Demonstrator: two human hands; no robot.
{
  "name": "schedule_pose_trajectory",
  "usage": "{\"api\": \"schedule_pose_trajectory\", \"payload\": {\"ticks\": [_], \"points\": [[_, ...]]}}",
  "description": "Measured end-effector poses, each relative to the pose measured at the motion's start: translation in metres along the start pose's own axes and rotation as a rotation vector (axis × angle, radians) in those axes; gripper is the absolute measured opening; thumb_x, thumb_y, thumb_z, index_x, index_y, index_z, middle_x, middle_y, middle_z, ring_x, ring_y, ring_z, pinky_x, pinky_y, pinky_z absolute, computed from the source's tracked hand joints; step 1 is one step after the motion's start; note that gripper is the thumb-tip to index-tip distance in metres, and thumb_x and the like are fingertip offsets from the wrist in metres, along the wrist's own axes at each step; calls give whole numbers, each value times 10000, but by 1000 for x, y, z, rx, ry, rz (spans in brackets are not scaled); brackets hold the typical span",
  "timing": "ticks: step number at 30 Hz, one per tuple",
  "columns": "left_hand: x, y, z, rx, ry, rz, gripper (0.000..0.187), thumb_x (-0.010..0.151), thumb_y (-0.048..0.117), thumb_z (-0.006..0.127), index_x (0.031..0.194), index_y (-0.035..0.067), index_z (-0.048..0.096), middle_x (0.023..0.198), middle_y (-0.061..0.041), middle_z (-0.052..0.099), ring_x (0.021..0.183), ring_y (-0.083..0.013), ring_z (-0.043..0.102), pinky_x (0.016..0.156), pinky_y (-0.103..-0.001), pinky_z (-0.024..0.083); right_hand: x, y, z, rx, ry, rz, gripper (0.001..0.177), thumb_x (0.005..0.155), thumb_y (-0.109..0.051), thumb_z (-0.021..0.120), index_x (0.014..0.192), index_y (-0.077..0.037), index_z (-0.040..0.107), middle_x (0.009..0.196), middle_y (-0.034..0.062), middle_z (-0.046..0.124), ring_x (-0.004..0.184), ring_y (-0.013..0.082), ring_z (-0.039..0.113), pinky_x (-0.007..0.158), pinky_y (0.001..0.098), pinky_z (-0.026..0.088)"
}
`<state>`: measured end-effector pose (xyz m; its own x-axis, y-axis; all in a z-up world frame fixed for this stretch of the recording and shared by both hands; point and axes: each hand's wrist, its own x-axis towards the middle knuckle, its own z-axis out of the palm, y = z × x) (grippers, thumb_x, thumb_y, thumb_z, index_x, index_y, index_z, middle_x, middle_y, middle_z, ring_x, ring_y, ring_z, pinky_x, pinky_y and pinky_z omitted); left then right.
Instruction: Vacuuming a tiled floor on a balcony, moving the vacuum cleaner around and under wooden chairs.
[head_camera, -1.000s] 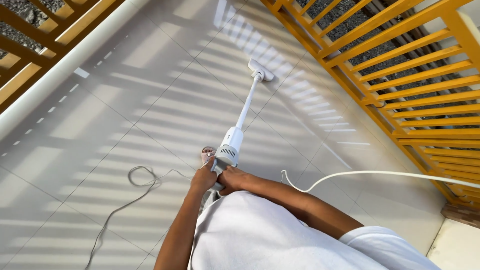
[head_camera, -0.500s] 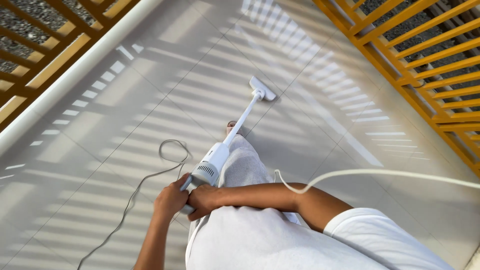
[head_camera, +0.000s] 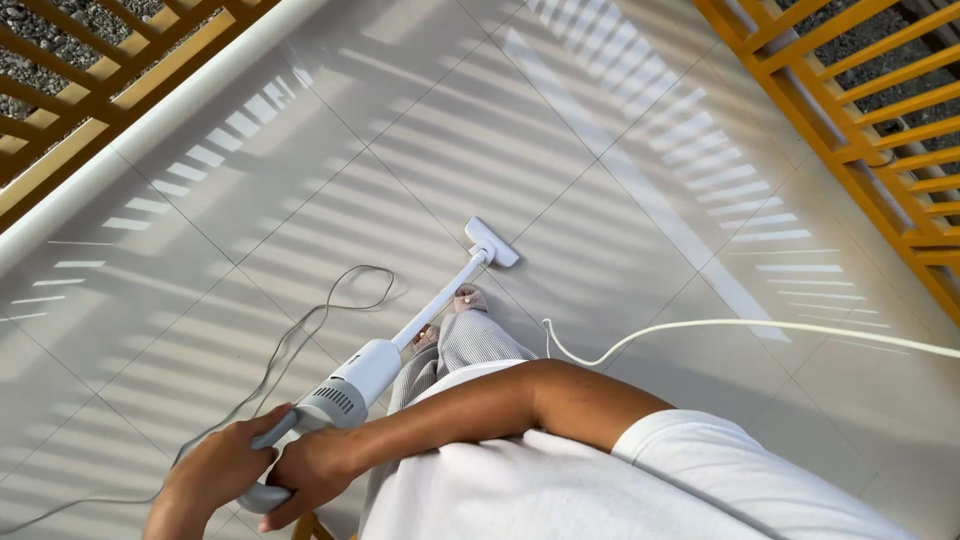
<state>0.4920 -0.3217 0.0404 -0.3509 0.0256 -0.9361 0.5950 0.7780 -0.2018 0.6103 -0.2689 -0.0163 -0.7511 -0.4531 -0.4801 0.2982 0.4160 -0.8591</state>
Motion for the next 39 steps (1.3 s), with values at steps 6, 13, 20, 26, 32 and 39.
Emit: {"api": "schedule_pose_trajectory", "payload": {"ticks": [6, 13, 20, 26, 32, 39], "points": [[0, 35, -4, -92, -4, 85, 710, 919, 234, 467, 1531, 590, 417, 1178, 18, 788, 1031, -198, 712, 881, -299, 512, -32, 22, -5, 6, 94, 63, 599, 784, -617, 393, 869, -115, 708, 827, 91, 736, 857, 287, 729, 797, 401, 548], [26, 144, 18, -131, 33, 247, 789, 841, 186, 423, 1559, 512, 411, 1248, -33, 744, 1069, -227, 696, 865, -345, 504, -102, 120, -10, -65, 205, 168, 482, 785, -557, 521, 885, -137, 736, 835, 82, 735, 815, 271, 696, 774, 375, 531], [61, 302, 65, -42, 155, 518, 678, 891, 355, 524, 1555, 436, 415, 1362, -195, 671, 1296, -380, 621, 1059, -503, 529, -224, 251, -4, -88, 435, 91, 486, 771, -494, 648, 819, -11, 669, 789, 220, 708, 873, 469, 725, 813, 609, 569], [144, 465, 147, -67, 352, 764, 512, 914, 362, 507, 1417, 379, 596, 1247, -150, 703, 1156, -363, 696, 959, -469, 577, -344, 382, 3, -183, 581, 250, 415, 669, -451, 726, 708, -39, 684, 669, 181, 682, 774, 430, 735, 742, 545, 580], [88, 563, 194, 228, 750, 1177, 561, 781, 215, 596, 1328, 99, 644, 1443, -161, 532, 1332, -385, 556, 1010, -505, 533, -435, 501, 21, -350, 791, 228, 365, 609, -416, 739, 590, -65, 641, 579, 136, 645, 721, 370, 708, 821, 495, 544], [107, 636, 208, 497, 1169, 1327, 247, 792, 127, 608, 1001, 89, 733, 1101, -103, 692, 1258, -306, 617, 1056, -408, 456, -467, 494, 40, -323, 1030, 177, 361, 597, -358, 763, 587, -22, 629, 604, 167, 634, 791, 387, 670, 879, 497, 508]]}}
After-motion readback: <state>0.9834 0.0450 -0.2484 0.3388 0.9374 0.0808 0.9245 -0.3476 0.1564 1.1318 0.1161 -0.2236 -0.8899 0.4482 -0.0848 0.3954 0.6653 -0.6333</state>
